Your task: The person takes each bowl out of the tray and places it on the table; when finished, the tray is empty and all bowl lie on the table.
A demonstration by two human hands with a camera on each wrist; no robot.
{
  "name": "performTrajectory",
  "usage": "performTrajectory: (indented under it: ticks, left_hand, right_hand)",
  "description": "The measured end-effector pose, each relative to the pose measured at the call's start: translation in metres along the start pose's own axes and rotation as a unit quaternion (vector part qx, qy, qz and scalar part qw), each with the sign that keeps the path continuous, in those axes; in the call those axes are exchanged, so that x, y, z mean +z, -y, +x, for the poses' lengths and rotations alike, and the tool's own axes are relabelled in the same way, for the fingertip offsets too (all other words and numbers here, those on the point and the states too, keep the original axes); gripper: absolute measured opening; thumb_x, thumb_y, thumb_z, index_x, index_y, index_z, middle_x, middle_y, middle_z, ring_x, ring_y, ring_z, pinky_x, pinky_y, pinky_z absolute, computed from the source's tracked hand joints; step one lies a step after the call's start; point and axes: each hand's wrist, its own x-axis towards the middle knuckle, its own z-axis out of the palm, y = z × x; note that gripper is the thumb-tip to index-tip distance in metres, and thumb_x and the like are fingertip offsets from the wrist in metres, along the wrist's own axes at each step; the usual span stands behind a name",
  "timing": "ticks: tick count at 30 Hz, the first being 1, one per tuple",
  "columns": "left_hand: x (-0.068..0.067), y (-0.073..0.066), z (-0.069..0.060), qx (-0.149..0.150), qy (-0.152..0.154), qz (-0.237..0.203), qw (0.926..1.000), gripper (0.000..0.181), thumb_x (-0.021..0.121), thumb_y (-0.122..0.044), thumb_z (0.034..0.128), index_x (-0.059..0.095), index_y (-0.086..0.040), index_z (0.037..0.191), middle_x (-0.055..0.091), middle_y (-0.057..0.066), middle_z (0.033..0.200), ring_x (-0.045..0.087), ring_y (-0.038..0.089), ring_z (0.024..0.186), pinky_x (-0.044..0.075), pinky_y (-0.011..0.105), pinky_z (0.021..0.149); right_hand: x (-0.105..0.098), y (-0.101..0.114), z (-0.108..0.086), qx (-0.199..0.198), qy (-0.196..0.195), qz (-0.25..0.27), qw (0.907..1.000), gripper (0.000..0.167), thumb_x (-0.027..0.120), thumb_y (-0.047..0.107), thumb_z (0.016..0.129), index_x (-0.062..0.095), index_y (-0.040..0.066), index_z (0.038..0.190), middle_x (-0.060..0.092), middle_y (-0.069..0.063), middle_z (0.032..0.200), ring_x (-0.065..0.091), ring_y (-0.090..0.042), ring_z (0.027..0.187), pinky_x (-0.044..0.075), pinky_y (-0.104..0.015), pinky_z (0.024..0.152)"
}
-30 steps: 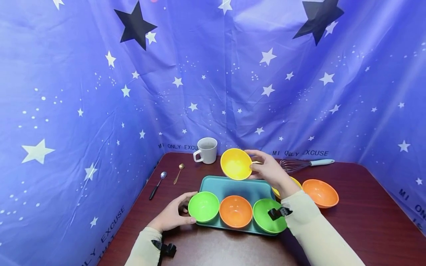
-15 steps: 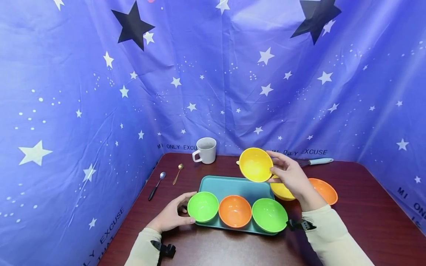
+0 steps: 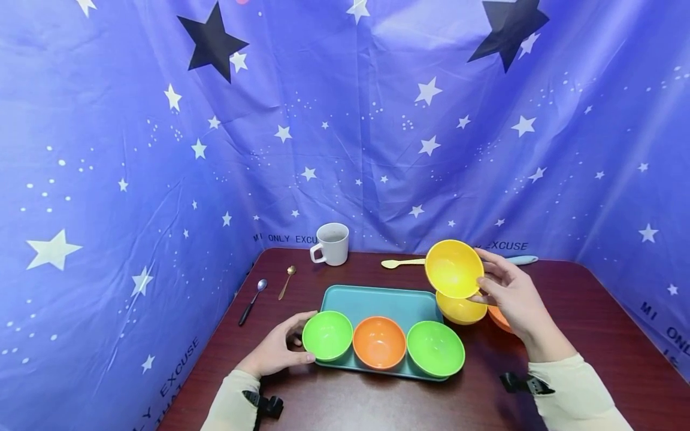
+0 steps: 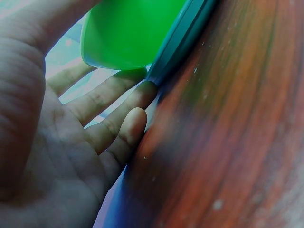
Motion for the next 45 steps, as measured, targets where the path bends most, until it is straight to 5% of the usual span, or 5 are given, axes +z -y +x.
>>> performTrajectory:
  ticks: [9, 18, 35, 45]
  left_hand:
    - [0.001, 0.0, 0.0, -0.005, 0.003, -0.005, 1.0, 0.084, 0.088, -0.02, 0.0857, 0.045, -0.016, 0.157, 0.064, 0.002, 0.136, 0.064, 0.021, 0.113, 0.053, 0.036, 0.088]
    - [0.003, -0.001, 0.0, 0.005, 0.007, -0.016, 0.9998, 0.084, 0.089, -0.019, 0.0849, 0.046, -0.017, 0.157, 0.064, 0.004, 0.135, 0.065, 0.019, 0.111, 0.054, 0.036, 0.087]
    - [0.001, 0.003, 0.001, 0.001, 0.008, -0.004, 1.0, 0.084, 0.088, -0.022, 0.0862, 0.044, -0.022, 0.158, 0.064, 0.0, 0.136, 0.065, 0.02, 0.112, 0.053, 0.033, 0.087]
    - [-0.001, 0.001, 0.001, 0.003, 0.005, 0.001, 1.0, 0.084, 0.088, -0.021, 0.0865, 0.044, -0.018, 0.158, 0.065, 0.002, 0.135, 0.065, 0.02, 0.111, 0.054, 0.035, 0.087]
  right_hand:
    - [-0.038, -0.021, -0.021, 0.004, -0.049, -0.006, 0.9987, 0.06, 0.062, -0.002, 0.103, 0.042, 0.007, 0.16, 0.064, 0.003, 0.12, 0.073, -0.008, 0.094, 0.061, -0.033, 0.069]
    - [-0.066, -0.039, -0.038, 0.001, -0.092, 0.047, 0.9947, 0.06, 0.06, -0.011, 0.101, 0.045, 0.004, 0.158, 0.064, 0.002, 0.112, 0.074, -0.01, 0.088, 0.061, -0.032, 0.065]
    - [-0.113, -0.056, -0.054, -0.029, -0.167, 0.16, 0.9725, 0.064, 0.054, -0.023, 0.096, 0.055, 0.007, 0.152, 0.066, -0.004, 0.105, 0.075, -0.012, 0.085, 0.06, -0.035, 0.063]
    - [-0.129, -0.066, -0.058, -0.038, -0.173, 0.225, 0.9583, 0.063, 0.048, -0.027, 0.095, 0.06, 0.008, 0.146, 0.073, -0.006, 0.107, 0.077, -0.017, 0.088, 0.061, -0.038, 0.063]
